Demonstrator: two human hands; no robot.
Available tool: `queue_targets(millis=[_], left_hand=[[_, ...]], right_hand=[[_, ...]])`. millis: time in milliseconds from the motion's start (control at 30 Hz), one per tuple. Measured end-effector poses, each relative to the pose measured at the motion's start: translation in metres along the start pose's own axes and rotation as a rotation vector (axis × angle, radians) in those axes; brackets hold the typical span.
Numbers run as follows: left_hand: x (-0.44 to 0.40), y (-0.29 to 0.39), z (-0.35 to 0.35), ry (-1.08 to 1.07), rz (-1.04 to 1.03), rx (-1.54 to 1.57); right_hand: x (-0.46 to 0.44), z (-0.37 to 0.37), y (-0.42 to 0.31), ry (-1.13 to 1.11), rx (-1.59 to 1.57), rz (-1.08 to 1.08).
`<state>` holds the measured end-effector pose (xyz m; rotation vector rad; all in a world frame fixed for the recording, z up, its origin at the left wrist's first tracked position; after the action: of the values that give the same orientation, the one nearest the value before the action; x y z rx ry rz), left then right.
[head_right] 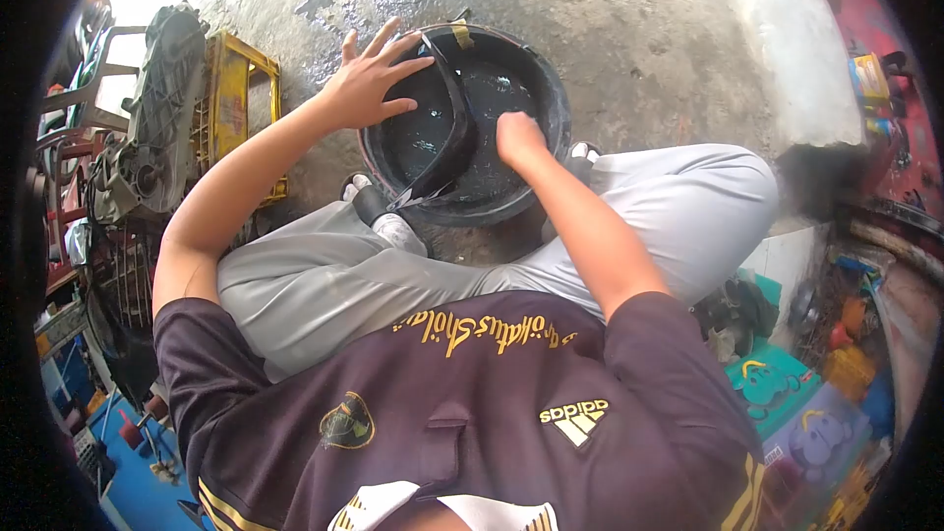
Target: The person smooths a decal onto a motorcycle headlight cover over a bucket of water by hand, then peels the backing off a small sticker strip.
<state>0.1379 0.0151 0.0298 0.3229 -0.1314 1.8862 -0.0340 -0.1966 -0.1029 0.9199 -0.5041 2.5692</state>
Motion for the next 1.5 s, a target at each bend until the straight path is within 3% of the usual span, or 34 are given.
queue_targets(millis=[67, 133, 167, 233, 300, 467, 533, 567, 667, 800, 900, 967, 1033, 1067, 1133, 1167, 1233, 1267, 1333, 1433, 1500], left_hand=[[0.003, 0.0, -0.004, -0.01, -0.011, 0.011], [0.004, -0.001, -0.005, -0.007, -0.008, 0.007], [0.005, 0.0, -0.004, -0.007, -0.006, 0.011], [0.005, 0.0, -0.003, -0.034, 0.01, 0.014], [0.005, -0.002, -0.005, -0.023, 0.013, 0.016], [0.002, -0.002, -0.002, -0.04, 0.01, 0.027], [-0.001, -0.004, -0.002, -0.032, 0.003, 0.032], [-0.003, -0.006, -0.002, -0.035, 0.012, 0.022], [-0.002, -0.009, -0.002, -0.034, 0.032, 0.021], [0.005, -0.019, -0.011, -0.043, 0.066, 0.046], [0.01, -0.025, -0.02, -0.052, 0.078, 0.047], [0.014, -0.028, -0.024, -0.042, 0.072, 0.051], [0.015, -0.028, -0.024, -0.031, 0.066, 0.055], [0.016, -0.027, -0.021, -0.02, 0.05, 0.063], [0.016, -0.026, -0.019, -0.009, 0.036, 0.069], [0.016, -0.025, -0.018, -0.005, 0.034, 0.061], [0.016, -0.025, -0.017, 0.001, 0.032, 0.055], [0.017, -0.025, -0.017, 0.002, 0.026, 0.051], [0.018, -0.029, -0.019, 0.005, 0.022, 0.049], [0.021, -0.039, -0.022, 0.021, 0.018, 0.034], [0.023, -0.039, -0.024, -0.024, 0.017, 0.006]], right_hand=[[-0.002, -0.007, -0.006, -0.037, 0.013, -0.016], [-0.008, -0.02, -0.013, -0.434, 0.14, 0.074], [-0.003, -0.012, -0.012, -0.434, 0.14, 0.075], [0.019, 0.002, -0.014, -0.916, -0.994, 0.223], [0.029, 0.037, -0.019, -0.986, -1.166, 0.33], [0.068, 0.092, -0.057, -0.72, -1.056, 0.472], [0.072, 0.099, -0.071, -0.364, -0.817, 0.528], [0.074, 0.098, -0.076, -0.366, -0.819, 0.527], [0.073, 0.111, -0.075, 0.095, -0.591, 0.501], [0.047, 0.109, -0.05, 0.337, -0.747, 0.43], [0.025, 0.085, -0.027, 0.386, -0.592, 0.299], [0.007, 0.057, -0.016, 0.353, -0.574, 0.271], [-0.016, 0.024, -0.003, 0.247, -0.21, 0.033], [-0.023, 0.016, 0.002, 0.247, -0.21, 0.035], [-0.03, -0.019, -0.001, -0.494, 0.389, 0.157], [-0.028, -0.018, -0.004, -0.493, 0.389, 0.158], [-0.019, -0.015, -0.009, -0.633, -0.02, 0.105], [-0.015, -0.006, -0.006, -0.632, -0.017, 0.104], [0.004, 0.009, -0.011, -1.011, -1.06, 0.256], [0.013, 0.064, -0.026, -0.87, -1.168, 0.431], [0.017, 0.1, -0.043, -0.666, -1.0, 0.439]])
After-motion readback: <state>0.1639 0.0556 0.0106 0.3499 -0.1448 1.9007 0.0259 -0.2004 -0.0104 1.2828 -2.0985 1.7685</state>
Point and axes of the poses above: each hand's wrist, its own x-axis away from the middle knuckle, its own z-axis out of the back of the hand, y = z × x, the point moved 4 cm from there along -x, towards the middle knuckle, and after that the axes turned 14 degrees about -y, right-handed, at the moved point
